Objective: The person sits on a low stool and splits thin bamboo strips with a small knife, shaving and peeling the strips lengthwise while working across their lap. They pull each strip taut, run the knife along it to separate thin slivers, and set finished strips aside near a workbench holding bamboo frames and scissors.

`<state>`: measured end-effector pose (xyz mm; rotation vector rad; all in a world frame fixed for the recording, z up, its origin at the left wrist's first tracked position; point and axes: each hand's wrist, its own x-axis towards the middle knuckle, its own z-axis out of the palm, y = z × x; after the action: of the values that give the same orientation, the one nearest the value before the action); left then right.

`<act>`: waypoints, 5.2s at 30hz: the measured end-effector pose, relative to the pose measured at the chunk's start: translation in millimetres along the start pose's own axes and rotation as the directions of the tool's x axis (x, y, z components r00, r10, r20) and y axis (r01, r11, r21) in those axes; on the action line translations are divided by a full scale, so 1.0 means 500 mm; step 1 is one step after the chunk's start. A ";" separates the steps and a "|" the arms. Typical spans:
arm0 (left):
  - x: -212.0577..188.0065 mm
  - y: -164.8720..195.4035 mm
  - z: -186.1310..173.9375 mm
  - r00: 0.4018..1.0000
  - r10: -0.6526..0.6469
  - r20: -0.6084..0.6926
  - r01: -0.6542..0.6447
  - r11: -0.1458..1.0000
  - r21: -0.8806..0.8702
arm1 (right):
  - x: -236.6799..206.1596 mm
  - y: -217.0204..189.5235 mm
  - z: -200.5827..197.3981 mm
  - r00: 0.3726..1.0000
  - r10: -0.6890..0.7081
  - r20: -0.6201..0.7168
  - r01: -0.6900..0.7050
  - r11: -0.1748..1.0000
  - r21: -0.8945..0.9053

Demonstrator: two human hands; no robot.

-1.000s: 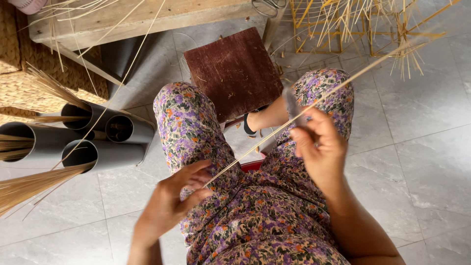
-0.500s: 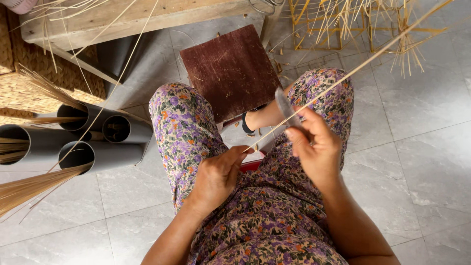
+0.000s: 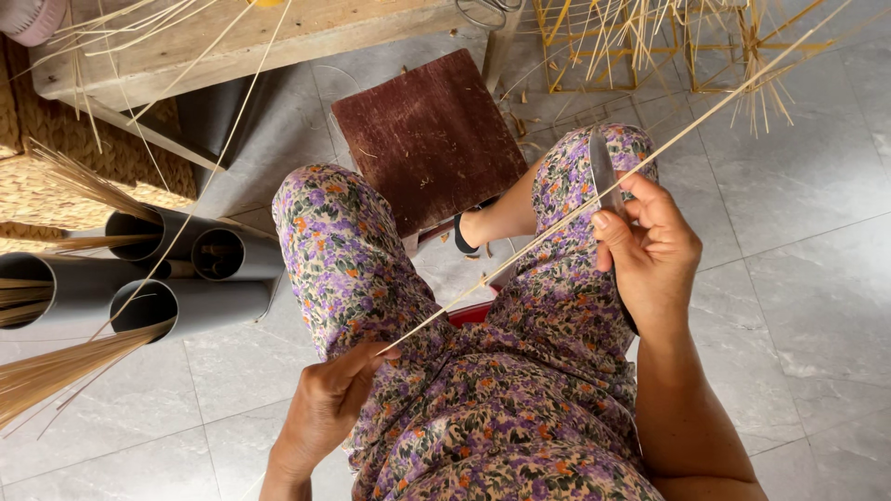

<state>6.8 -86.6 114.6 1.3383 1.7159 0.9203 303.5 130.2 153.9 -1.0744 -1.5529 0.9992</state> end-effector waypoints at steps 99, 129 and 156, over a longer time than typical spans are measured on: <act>-0.145 -0.245 -0.180 0.877 -0.461 -0.136 0.424 0.875 -0.232 | 0.157 0.186 -0.391 0.887 0.375 -0.270 -0.280 0.901 0.331; -0.174 -0.294 -0.163 0.804 -0.586 -0.101 0.563 0.805 -0.185 | 0.304 0.080 0.048 0.625 0.162 0.764 -0.593 0.735 0.329; -0.166 -0.257 -0.173 0.898 -0.195 -0.395 0.132 0.974 -0.181 | 0.391 0.095 0.012 0.918 0.387 0.085 -0.354 0.708 0.611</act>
<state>-112.0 -199.8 51.4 0.9253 1.9912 1.2712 276.7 329.8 157.2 -0.9298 -0.8498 1.6089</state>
